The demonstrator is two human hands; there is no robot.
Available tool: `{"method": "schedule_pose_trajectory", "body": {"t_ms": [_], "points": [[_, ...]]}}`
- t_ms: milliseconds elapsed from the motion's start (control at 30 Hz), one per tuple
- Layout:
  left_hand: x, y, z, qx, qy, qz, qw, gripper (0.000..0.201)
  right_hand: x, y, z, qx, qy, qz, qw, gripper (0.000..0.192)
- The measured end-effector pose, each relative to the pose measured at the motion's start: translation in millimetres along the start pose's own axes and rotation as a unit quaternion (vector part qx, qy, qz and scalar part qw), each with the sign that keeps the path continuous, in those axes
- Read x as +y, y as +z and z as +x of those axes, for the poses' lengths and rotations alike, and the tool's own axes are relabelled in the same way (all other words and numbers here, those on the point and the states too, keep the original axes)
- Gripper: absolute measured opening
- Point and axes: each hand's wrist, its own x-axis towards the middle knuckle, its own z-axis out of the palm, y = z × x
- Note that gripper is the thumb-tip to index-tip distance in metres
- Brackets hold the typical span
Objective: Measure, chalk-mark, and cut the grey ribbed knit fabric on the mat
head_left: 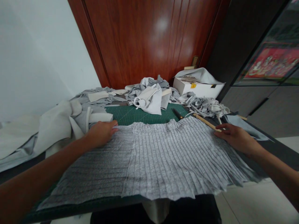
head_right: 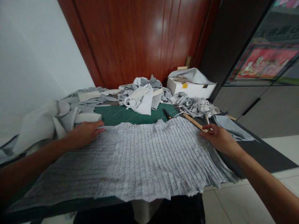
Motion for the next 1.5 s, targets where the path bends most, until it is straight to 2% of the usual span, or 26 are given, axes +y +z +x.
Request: {"method": "schedule_pose_trajectory", "body": {"t_ms": [100, 200, 267, 333, 400, 467, 533, 567, 600, 700, 767, 833, 900, 967, 1000, 1067, 1100, 1133, 1167, 1200, 1267, 1333, 1433, 1467, 1500], "points": [[-16.1, -5.5, -4.3, -0.012, -0.019, 0.007, 1.000, 0.034, -0.9, 2.3, -2.1, -0.032, 0.011, -0.007, 0.999, 0.041], [-15.6, -10.4, -10.8, 0.011, -0.017, 0.010, 1.000, 0.036, -5.8, 6.9, -4.2, -0.034, 0.008, -0.032, 0.999, 0.037], [-3.2, -13.9, -21.9, 0.044, -0.007, 0.010, 0.999, 0.045, -10.1, 8.0, -7.7, -0.034, 0.005, -0.046, 0.998, 0.037], [15.9, -15.9, -41.6, 0.071, 0.018, -0.005, 0.997, 0.049, -13.9, 6.7, -15.0, -0.017, -0.037, -0.074, 0.996, 0.042], [36.4, -14.2, -68.6, 0.106, 0.093, -0.061, 0.988, 0.052, -16.2, 4.7, -26.9, 0.024, -0.108, -0.117, 0.987, 0.050], [53.8, -7.9, -96.8, 0.099, 0.146, -0.083, 0.981, 0.067, -15.6, 4.8, -41.9, 0.050, -0.167, -0.152, 0.973, 0.059], [66.3, 1.9, -119.0, 0.096, 0.183, -0.108, 0.972, 0.088, -11.9, 8.3, -56.4, 0.024, -0.192, -0.169, 0.966, 0.064], [70.8, 7.1, -126.1, 0.095, 0.181, -0.119, 0.971, 0.086, -9.5, 10.9, -62.1, 0.006, -0.192, -0.176, 0.965, 0.062], [74.2, 11.9, -130.6, 0.095, 0.174, -0.131, 0.971, 0.076, -7.1, 13.4, -66.1, -0.011, -0.186, -0.182, 0.965, 0.054], [80.9, 20.5, -130.7, 0.101, 0.131, -0.171, 0.971, 0.027, -7.0, 14.7, -67.1, -0.071, -0.158, -0.179, 0.968, 0.027], [85.2, 19.7, -123.9, 0.094, 0.119, -0.205, 0.967, 0.023, -19.3, 7.9, -61.3, -0.083, -0.140, -0.170, 0.972, 0.026], [92.5, 13.6, -113.3, 0.092, 0.111, -0.259, 0.955, 0.025, -45.7, -1.9, -55.4, -0.043, -0.125, -0.146, 0.980, 0.023], [105.1, 2.9, -97.8, 0.114, 0.072, -0.345, 0.929, 0.021, -85.2, -7.5, -53.1, 0.001, -0.144, -0.051, 0.988, 0.021], [123.3, -10.7, -78.0, 0.161, -0.009, -0.452, 0.877, 0.018, -131.5, -2.2, -55.3, -0.005, -0.209, 0.095, 0.973, 0.026], [133.6, -17.7, -67.5, 0.174, -0.041, -0.503, 0.845, 0.017, -154.2, 5.3, -57.2, -0.024, -0.255, 0.159, 0.953, 0.025], [153.3, -29.7, -48.3, 0.214, -0.063, -0.622, 0.750, 0.019, -193.0, 26.9, -60.2, -0.084, -0.299, 0.260, 0.914, 0.029], [161.1, -34.0, -40.8, 0.216, -0.055, -0.667, 0.711, 0.020, -207.2, 38.9, -60.4, -0.116, -0.296, 0.290, 0.903, 0.049], [166.8, -36.8, -35.5, 0.222, -0.046, -0.691, 0.687, 0.020, -217.6, 50.1, -59.3, -0.140, -0.293, 0.313, 0.892, 0.072], [170.3, -38.1, -32.5, 0.222, -0.038, -0.705, 0.673, 0.020, -224.2, 59.4, -57.1, -0.177, -0.293, 0.323, 0.882, 0.082], [171.7, -38.0, -31.9, 0.224, -0.032, -0.710, 0.667, 0.021, -227.7, 66.2, -53.9, -0.220, -0.295, 0.331, 0.869, 0.080], [170.4, -34.8, -38.0, 0.237, -0.028, -0.703, 0.670, 0.023, -228.6, 71.5, -45.8, -0.296, -0.284, 0.351, 0.841, 0.060], [168.3, -29.9, -51.4, 0.255, -0.013, -0.668, 0.699, 0.038, -227.9, 67.7, -37.7, -0.321, -0.236, 0.403, 0.824, 0.044], [169.5, -21.5, -73.0, 0.273, 0.050, -0.543, 0.793, 0.112, -233.0, 55.5, -29.1, -0.312, -0.107, 0.522, 0.787, 0.048], [170.2, -18.6, -77.6, 0.278, 0.072, -0.495, 0.820, 0.128, -236.1, 51.5, -27.4, -0.318, -0.068, 0.555, 0.766, 0.051], [170.1, -15.8, -80.0, 0.279, 0.091, -0.455, 0.841, 0.133, -239.3, 47.9, -26.1, -0.327, -0.038, 0.581, 0.744, 0.054]]}}
